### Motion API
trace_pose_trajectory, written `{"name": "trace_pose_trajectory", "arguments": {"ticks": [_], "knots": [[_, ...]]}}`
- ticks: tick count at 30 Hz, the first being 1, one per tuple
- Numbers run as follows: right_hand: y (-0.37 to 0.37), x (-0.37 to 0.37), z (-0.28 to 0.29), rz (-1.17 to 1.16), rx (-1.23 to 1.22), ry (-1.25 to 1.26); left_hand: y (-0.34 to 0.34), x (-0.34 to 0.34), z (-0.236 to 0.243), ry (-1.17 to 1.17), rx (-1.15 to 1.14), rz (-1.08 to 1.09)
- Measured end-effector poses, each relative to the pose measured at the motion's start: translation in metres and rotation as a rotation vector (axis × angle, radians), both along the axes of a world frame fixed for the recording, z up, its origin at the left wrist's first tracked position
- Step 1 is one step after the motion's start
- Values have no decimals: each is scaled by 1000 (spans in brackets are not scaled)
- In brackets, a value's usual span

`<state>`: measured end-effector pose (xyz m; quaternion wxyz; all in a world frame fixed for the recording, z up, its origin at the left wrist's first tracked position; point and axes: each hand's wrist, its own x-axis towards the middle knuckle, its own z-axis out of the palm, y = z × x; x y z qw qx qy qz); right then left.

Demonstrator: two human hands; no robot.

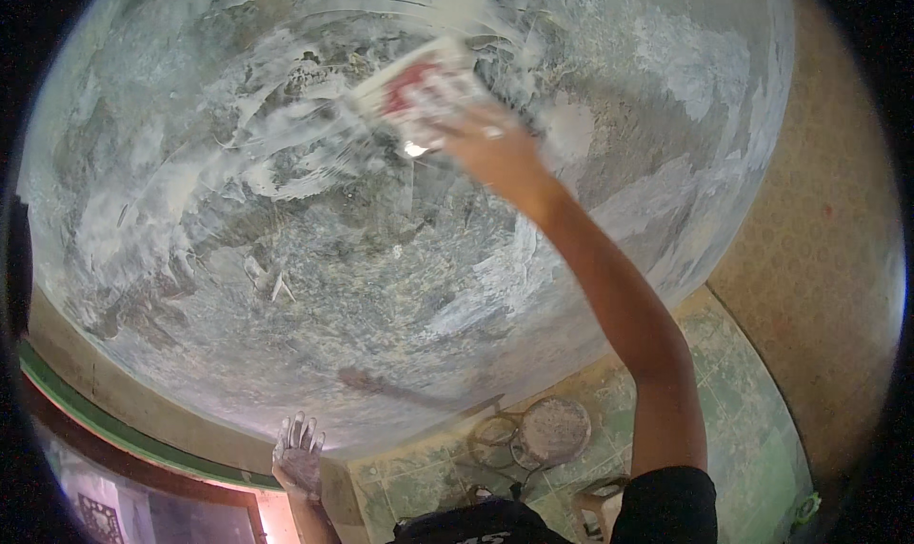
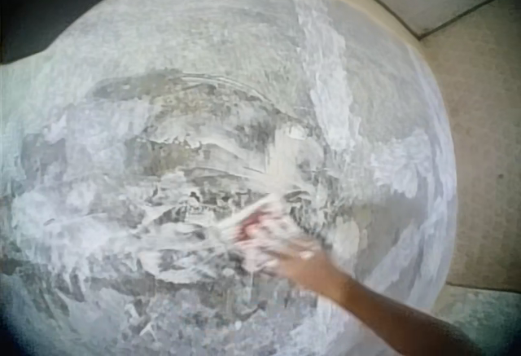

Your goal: The person applies plaster or wall putty to a wall or ceiling surface using a handheld scraper.

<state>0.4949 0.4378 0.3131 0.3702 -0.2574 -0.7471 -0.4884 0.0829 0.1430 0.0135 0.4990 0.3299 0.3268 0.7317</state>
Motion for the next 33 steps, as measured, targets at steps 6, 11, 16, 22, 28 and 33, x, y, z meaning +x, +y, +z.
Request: {"name": "trace_pose_trajectory", "arguments": {"ticks": [6,11,16,22,28,33], "knots": [[-13,0,-40,-27,-163,551,3,8,7,27,-42,11],[-43,-95,-34,29,-189,652,3,13,11,54,102,-10],[-71,-185,-22,162,-274,530,-4,7,4,6,63,41],[-90,-176,-87,271,-398,357,-9,13,0,-25,27,40],[-64,-49,-131,32,-375,604,-13,17,3,11,61,14],[-64,-8,-108,168,-500,1130,-21,11,4,37,-12,66]]}}
